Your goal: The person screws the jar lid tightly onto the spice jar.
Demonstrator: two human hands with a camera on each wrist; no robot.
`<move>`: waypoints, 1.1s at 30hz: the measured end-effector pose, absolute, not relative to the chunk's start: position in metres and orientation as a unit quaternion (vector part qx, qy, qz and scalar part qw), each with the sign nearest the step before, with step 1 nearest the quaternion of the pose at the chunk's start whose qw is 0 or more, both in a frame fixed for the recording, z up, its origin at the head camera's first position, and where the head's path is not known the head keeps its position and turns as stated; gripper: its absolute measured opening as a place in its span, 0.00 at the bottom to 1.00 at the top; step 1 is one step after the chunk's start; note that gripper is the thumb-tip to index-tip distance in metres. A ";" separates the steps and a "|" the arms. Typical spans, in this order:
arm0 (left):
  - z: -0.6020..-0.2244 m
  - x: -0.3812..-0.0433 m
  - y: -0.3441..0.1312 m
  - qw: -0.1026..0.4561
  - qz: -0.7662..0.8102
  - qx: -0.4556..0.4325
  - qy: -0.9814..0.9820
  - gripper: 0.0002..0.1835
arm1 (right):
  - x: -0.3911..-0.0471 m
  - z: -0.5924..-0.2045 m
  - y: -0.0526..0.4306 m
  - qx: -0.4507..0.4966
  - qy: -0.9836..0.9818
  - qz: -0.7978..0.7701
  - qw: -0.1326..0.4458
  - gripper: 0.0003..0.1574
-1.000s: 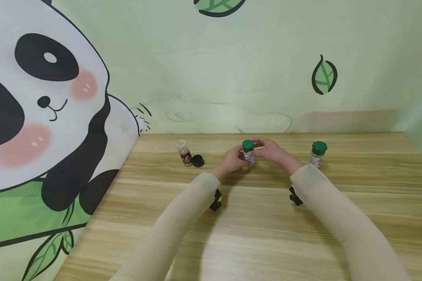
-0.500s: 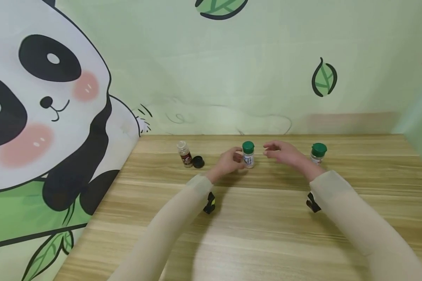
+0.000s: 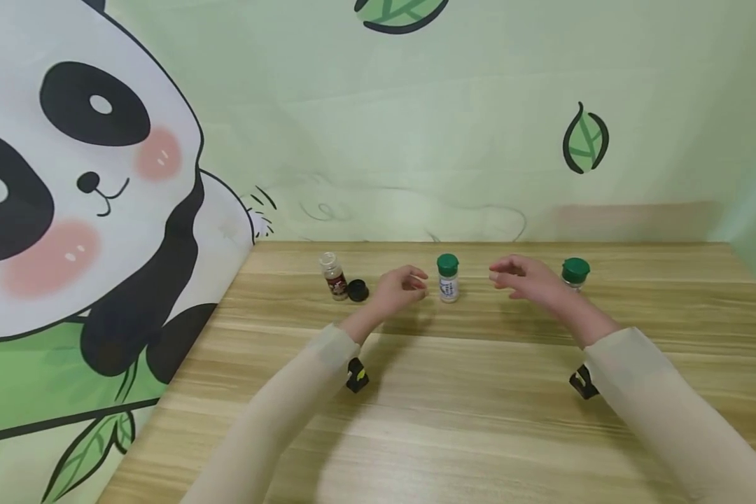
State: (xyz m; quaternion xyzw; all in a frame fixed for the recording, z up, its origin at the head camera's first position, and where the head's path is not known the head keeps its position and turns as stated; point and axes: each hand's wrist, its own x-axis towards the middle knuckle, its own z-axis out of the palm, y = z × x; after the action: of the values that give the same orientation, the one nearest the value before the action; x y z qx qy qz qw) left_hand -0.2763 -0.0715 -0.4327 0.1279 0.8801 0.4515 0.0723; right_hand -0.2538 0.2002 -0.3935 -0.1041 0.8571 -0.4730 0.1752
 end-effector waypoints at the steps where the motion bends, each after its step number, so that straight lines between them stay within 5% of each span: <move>1: -0.431 -0.273 -0.072 0.073 0.455 0.135 0.877 0.17 | -0.251 -0.392 0.201 -0.108 0.858 -0.472 0.172 0.35; 16: -0.416 -0.223 -0.094 0.117 0.499 0.193 0.837 0.18 | -0.216 -0.381 0.178 -0.171 0.835 -0.498 0.158 0.26; 33: -0.411 -0.187 -0.163 0.059 0.508 0.136 0.848 0.19 | -0.194 -0.376 0.121 -0.229 0.809 -0.521 0.146 0.19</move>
State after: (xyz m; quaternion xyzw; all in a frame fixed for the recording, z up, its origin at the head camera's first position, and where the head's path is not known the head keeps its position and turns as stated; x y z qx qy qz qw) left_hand -0.1874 -0.1629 -0.4112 0.1360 0.8484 0.5082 0.0586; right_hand -0.1937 0.1212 -0.3763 -0.2295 0.8092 -0.5206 0.1463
